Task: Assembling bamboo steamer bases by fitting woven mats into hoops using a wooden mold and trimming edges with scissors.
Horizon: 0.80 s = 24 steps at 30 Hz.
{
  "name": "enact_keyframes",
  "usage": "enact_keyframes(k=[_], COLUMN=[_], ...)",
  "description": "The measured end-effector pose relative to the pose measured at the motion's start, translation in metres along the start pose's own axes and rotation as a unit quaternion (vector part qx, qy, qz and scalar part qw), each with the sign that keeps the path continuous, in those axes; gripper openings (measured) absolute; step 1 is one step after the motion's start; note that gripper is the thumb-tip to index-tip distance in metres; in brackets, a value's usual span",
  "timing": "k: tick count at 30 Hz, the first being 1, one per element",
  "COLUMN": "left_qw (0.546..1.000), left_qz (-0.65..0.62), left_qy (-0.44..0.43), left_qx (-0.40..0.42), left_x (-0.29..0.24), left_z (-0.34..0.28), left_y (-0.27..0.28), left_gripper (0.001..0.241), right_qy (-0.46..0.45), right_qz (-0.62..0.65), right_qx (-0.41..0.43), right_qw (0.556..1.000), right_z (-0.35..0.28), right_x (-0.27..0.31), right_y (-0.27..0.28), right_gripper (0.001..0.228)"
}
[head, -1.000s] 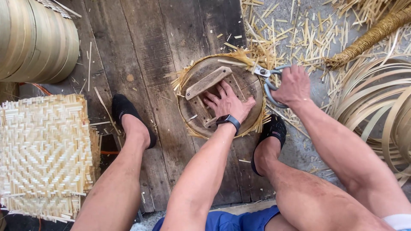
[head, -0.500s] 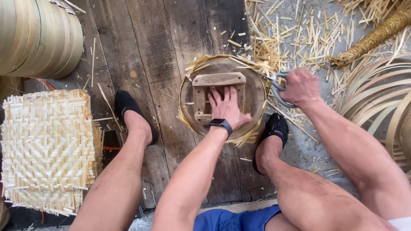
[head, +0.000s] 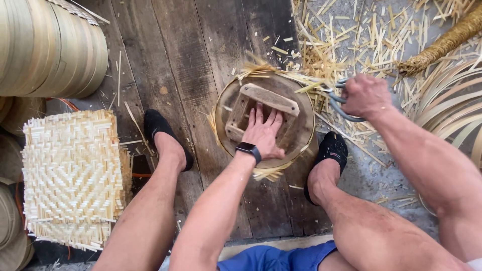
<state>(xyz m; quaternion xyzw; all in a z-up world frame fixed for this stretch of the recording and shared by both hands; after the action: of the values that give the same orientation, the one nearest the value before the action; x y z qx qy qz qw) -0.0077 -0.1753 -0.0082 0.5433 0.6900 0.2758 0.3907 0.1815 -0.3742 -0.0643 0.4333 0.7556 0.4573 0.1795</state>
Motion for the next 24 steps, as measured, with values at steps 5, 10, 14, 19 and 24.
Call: enact_keyframes(k=[5, 10, 14, 19, 24], left_qw=[0.997, 0.997, 0.993, 0.981, 0.981], left_qz=[0.036, 0.044, 0.063, 0.115, 0.117], left_qy=[-0.063, -0.063, -0.084, -0.135, -0.142], left_qx=[0.013, 0.010, 0.046, 0.075, 0.054], left_x=[-0.008, -0.007, 0.003, -0.003, -0.006], left_z=[-0.011, -0.009, -0.008, -0.020, -0.023], left_y=[0.009, 0.008, -0.006, -0.005, 0.001], left_gripper=[0.131, 0.132, 0.136, 0.128, 0.127], right_qy=[0.011, 0.060, 0.021, 0.004, 0.102], right_qz=[-0.021, -0.076, -0.026, -0.009, -0.096], right_qx=[-0.018, -0.100, -0.010, 0.037, -0.153], right_qw=[1.000, 0.990, 0.999, 0.999, 0.978], right_z=[-0.011, 0.011, 0.020, -0.005, 0.026], right_x=[0.010, 0.057, 0.022, 0.024, 0.068], right_y=[0.005, 0.028, 0.003, 0.012, 0.026], right_gripper=[0.052, 0.066, 0.041, 0.047, 0.065])
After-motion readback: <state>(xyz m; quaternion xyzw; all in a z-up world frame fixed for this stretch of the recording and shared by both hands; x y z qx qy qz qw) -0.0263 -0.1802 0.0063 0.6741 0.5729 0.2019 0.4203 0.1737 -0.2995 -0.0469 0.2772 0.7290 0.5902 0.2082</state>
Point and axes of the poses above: each hand's wrist, its own z-axis towards the middle knuckle, its own y-axis out of the back of the hand, x = y × z, the point moved 9 cm from there along z, towards the middle knuckle, and after that the axes turned 6 degrees about z, right-handed, at the moved point
